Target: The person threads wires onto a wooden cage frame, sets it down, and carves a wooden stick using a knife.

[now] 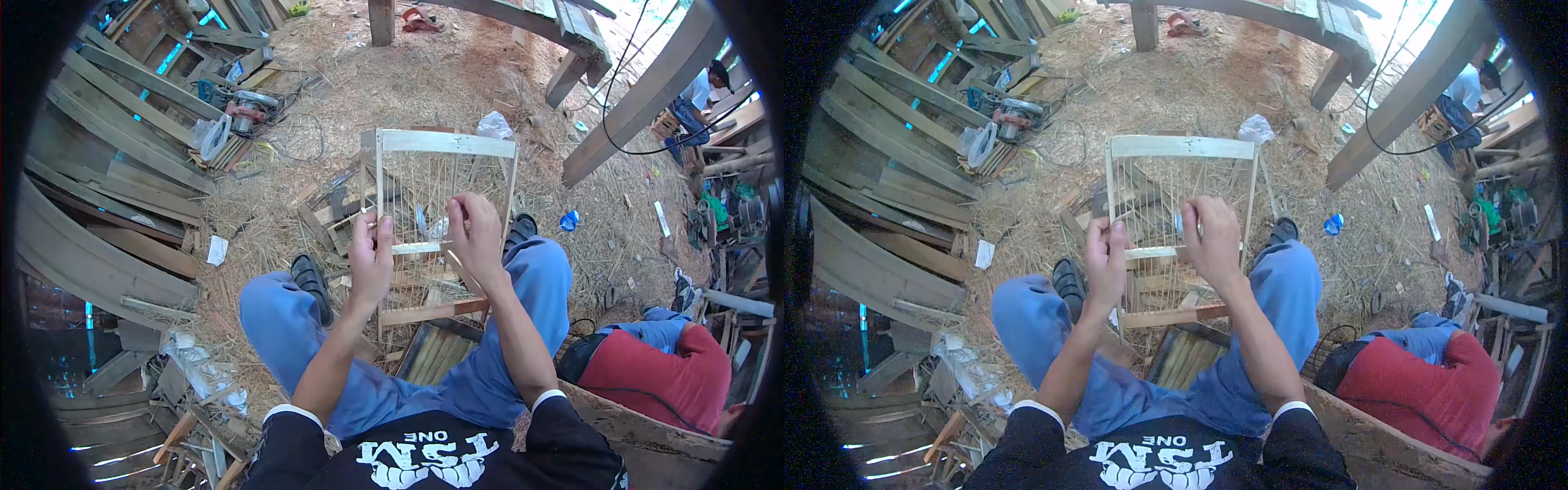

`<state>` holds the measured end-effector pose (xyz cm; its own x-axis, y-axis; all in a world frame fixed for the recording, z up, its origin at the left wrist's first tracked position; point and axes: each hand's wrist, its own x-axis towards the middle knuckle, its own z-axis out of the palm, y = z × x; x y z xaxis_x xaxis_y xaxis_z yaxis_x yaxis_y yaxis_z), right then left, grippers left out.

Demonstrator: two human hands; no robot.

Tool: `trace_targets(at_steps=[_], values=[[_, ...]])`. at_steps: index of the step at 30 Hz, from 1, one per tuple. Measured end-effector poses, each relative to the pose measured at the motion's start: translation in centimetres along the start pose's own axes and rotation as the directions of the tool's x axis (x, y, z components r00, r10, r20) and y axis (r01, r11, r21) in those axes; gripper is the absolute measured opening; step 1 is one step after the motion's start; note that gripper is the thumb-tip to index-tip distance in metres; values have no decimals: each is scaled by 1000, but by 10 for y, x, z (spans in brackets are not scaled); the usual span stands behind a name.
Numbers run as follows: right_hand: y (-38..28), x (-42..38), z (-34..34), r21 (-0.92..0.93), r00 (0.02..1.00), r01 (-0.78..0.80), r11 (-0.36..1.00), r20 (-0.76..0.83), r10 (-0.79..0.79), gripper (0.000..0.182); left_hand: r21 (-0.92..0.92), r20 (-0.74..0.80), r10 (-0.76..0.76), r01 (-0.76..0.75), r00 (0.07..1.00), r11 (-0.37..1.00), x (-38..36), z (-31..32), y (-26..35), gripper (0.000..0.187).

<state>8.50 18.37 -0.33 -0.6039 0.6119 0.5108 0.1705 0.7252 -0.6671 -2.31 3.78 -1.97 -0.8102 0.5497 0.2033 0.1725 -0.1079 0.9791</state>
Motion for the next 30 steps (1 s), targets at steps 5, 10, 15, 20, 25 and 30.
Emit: trace_targets(at_steps=[5,10,15,20,25,30], values=[[3,-4,6,54,1000,-1,999,-19,2,12,16,11,6,-7,1000,1000,0,0,-6,22],[3,-1,0,23,998,-55,998,7,55,15,-32,-8,-31,31,999,999,-1,3,-7,23],[-5,-7,7,139,979,-199,970,78,190,21,-73,19,-150,151,989,986,1,1,-2,28],[-3,-1,-5,108,940,-297,949,210,270,24,-154,-23,-163,158,986,975,3,5,1,33],[2,-6,0,135,941,-283,950,230,248,29,-147,-21,-162,158,986,976,6,-1,-9,36],[0,-6,-2,226,923,-336,914,275,271,45,-117,5,-152,152,988,981,8,-1,1,36]])
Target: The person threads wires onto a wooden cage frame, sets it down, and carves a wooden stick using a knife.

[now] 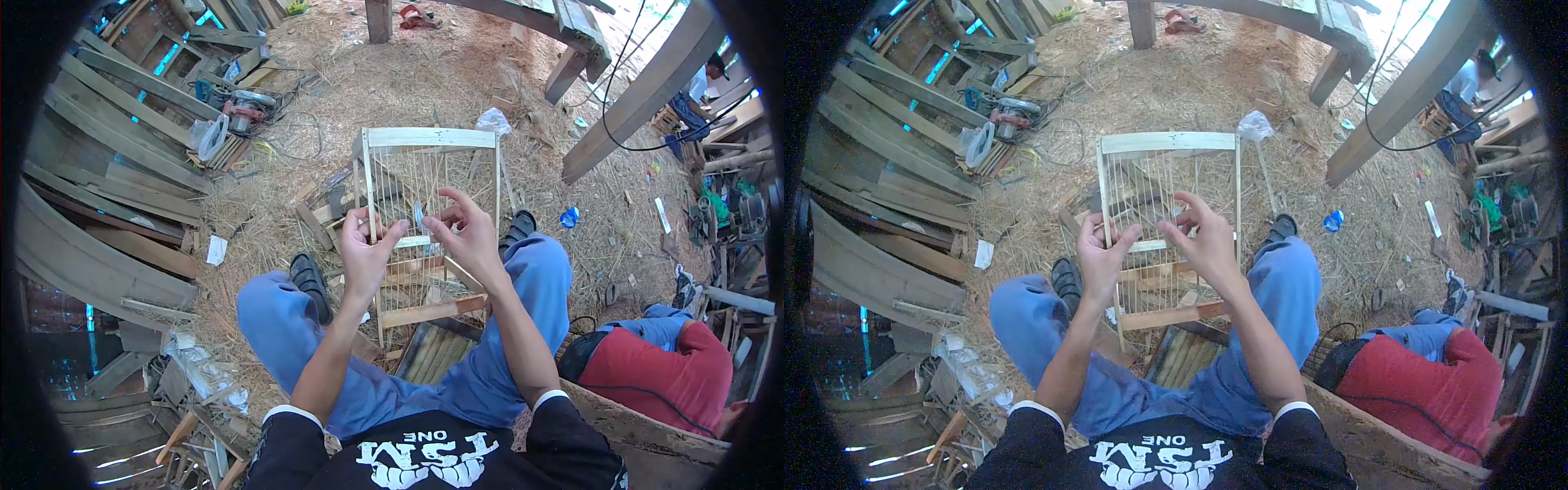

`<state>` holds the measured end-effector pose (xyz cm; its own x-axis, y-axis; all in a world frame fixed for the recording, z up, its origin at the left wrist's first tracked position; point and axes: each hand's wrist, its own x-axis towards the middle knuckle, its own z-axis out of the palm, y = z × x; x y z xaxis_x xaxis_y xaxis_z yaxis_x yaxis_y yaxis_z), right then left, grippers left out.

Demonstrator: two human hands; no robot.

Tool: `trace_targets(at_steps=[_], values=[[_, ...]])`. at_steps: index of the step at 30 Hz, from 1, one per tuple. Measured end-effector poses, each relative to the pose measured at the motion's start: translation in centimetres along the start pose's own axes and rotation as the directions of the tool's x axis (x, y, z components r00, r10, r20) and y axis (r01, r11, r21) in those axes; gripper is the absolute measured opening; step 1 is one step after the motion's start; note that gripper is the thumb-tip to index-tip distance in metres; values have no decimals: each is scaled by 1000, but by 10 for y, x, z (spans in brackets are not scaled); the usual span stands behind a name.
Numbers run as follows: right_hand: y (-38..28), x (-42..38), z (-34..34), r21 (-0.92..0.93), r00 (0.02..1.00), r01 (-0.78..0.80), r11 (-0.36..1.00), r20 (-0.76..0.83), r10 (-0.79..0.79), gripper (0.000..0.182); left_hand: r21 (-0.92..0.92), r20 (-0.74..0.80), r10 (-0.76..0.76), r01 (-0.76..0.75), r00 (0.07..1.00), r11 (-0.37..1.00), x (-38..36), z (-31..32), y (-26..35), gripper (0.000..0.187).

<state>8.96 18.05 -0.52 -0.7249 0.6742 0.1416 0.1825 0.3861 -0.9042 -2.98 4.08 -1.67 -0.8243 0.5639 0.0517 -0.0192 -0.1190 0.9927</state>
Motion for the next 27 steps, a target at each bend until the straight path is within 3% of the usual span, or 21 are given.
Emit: trace_targets(at_steps=[2,8,9,11,12,15,17,18,19,22,25,27], values=[[7,-1,4,86,999,-40,996,21,38,50,42,11,-6,6,1000,999,0,-1,3,37],[-6,1,-4,-4,999,-43,999,28,43,50,53,-10,68,-67,998,996,0,-3,-5,39],[-9,2,-6,-176,986,106,979,-112,-126,49,45,-14,76,-75,997,996,-1,-3,-4,39],[-15,3,-10,-540,823,292,789,-279,-495,47,11,-20,117,-116,993,993,-3,-2,0,37],[-14,1,-13,-552,829,250,795,-302,-470,57,-16,-21,150,-150,988,989,-4,-1,7,36],[-17,0,-8,-526,661,132,840,-585,-470,72,35,-11,239,-239,971,970,-8,-5,6,34],[-16,-1,-10,-349,722,86,933,-623,-300,75,69,2,293,-293,956,954,-11,-9,4,33],[-13,0,-10,-90,781,109,990,-609,-141,67,63,7,320,-319,948,946,-13,-10,5,32],[-8,1,-10,176,836,106,979,-549,8,60,56,12,345,-345,939,937,-13,-10,5,31],[9,6,-21,608,875,70,791,-419,244,30,-17,49,318,-318,947,948,-9,-15,1,22],[6,-4,-20,708,852,133,694,-440,285,25,-63,116,209,-203,971,977,2,-14,1,15],[12,-5,-17,694,830,188,695,-491,265,30,-88,146,185,-174,972,981,6,-13,-2,23]])
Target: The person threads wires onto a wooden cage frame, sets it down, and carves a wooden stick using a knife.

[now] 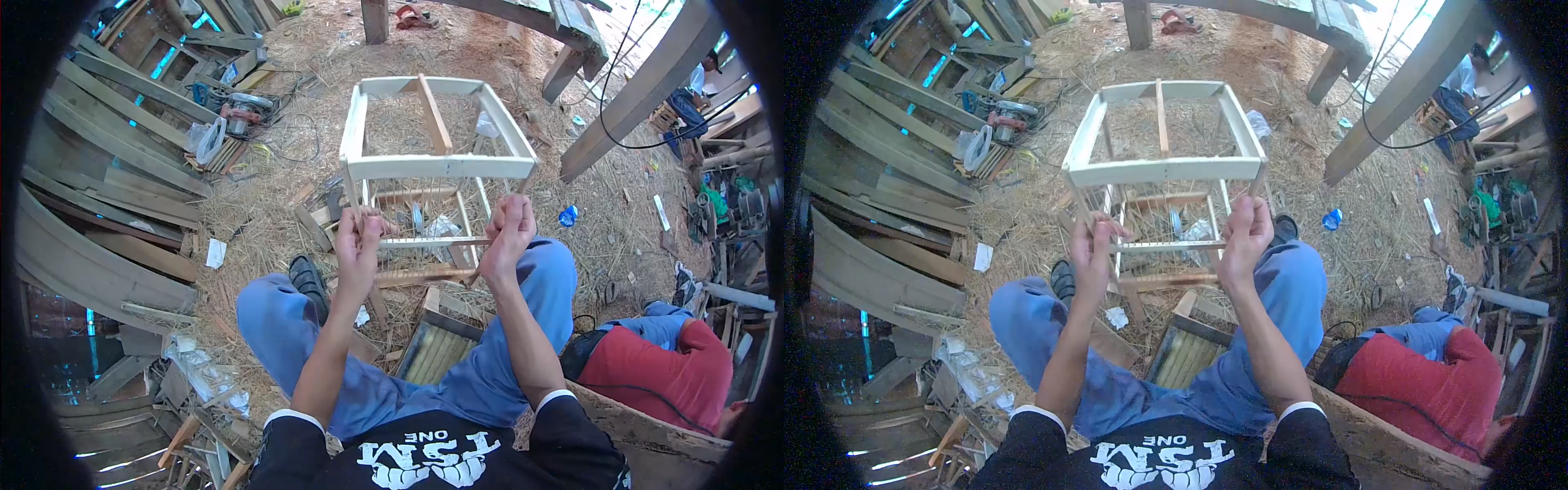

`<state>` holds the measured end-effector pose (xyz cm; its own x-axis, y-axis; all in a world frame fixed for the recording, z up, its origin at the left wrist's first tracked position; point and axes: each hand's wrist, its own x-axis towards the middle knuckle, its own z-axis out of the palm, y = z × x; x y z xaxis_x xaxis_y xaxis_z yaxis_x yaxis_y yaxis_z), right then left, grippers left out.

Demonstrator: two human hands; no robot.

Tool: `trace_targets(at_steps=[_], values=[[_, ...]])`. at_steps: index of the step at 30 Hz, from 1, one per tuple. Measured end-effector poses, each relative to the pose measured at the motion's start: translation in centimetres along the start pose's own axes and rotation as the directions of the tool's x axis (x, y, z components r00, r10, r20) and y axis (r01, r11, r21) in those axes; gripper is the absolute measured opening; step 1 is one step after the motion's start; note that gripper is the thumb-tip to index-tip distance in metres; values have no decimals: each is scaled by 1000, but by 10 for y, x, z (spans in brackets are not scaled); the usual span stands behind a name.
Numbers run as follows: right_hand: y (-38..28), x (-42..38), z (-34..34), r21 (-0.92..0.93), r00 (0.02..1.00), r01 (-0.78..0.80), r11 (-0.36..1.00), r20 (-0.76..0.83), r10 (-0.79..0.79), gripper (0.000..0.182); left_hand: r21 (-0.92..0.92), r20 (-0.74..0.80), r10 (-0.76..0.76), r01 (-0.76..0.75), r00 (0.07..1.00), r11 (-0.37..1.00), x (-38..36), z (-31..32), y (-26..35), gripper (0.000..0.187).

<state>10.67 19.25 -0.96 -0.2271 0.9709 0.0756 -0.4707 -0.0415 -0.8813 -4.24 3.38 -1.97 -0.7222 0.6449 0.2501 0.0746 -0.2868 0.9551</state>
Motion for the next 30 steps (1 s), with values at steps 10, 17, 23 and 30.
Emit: trace_targets(at_steps=[10,17,23,30], values=[[6,1,-17,37,970,237,971,56,-238,46,-36,94,36,-32,995,999,-10,6,1,37],[6,-3,-13,6,968,244,970,60,-244,46,-74,94,16,-9,995,997,-12,0,-3,34],[7,-4,-6,35,966,239,970,90,-241,42,-59,66,-34,38,997,998,-12,-1,7,32],[4,-5,3,-28,991,136,990,-5,-136,36,-44,57,-40,43,998,998,-4,3,10,16]])
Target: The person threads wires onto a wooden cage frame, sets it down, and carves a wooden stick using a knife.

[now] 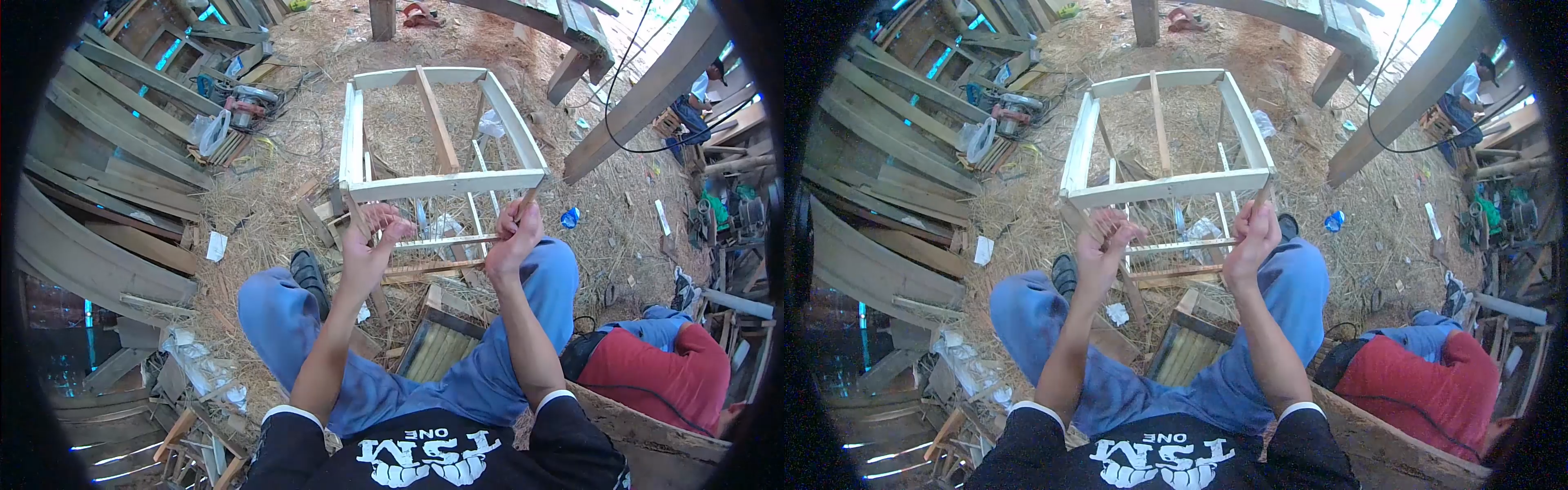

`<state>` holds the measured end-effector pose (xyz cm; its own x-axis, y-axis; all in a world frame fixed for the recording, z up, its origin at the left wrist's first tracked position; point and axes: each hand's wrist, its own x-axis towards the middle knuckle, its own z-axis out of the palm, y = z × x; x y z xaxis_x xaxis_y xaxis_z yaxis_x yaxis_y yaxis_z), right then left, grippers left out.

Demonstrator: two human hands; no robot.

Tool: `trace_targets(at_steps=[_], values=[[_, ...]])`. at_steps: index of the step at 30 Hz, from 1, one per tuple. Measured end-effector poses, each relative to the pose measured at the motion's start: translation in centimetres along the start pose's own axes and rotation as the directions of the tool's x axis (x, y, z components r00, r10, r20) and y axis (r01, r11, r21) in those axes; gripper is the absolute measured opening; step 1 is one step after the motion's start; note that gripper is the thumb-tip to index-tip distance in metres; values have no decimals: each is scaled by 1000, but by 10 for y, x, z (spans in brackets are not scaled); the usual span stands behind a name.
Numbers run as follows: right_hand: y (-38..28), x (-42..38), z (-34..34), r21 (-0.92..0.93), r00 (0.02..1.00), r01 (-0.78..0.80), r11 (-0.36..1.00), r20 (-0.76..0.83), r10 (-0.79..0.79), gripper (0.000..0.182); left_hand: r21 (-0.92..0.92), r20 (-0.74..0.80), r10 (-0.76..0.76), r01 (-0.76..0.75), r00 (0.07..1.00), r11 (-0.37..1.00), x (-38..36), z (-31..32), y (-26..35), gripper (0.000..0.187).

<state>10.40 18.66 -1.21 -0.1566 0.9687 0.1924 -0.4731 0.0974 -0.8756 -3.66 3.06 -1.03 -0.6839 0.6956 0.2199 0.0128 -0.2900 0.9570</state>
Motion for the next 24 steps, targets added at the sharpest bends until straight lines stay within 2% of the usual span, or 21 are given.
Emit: trace_targets(at_steps=[4,11,14,16,19,22,24], values=[[1,0,-3,-28,999,-16,999,32,17,36,-2,52,-14,14,999,1000,2,-8,-5,17],[2,1,1,-53,1000,3,999,26,-1,25,87,-1,-39,39,999,995,3,-7,-4,18],[3,2,1,-60,995,-94,994,30,96,22,102,-56,-75,80,996,992,5,-5,-3,20],[6,4,1,-62,992,-119,991,30,121,23,140,-135,-57,76,989,987,6,0,1,26],[4,5,2,-29,982,-191,981,5,191,24,154,-170,-37,64,985,986,6,-1,1,45],[2,5,4,-16,972,-235,972,-24,235,24,197,-166,104,-70,981,978,8,7,7,63],[2,5,6,-15,969,-247,969,-21,246,24,273,-134,130,-89,982,958,8,2,2,74]])
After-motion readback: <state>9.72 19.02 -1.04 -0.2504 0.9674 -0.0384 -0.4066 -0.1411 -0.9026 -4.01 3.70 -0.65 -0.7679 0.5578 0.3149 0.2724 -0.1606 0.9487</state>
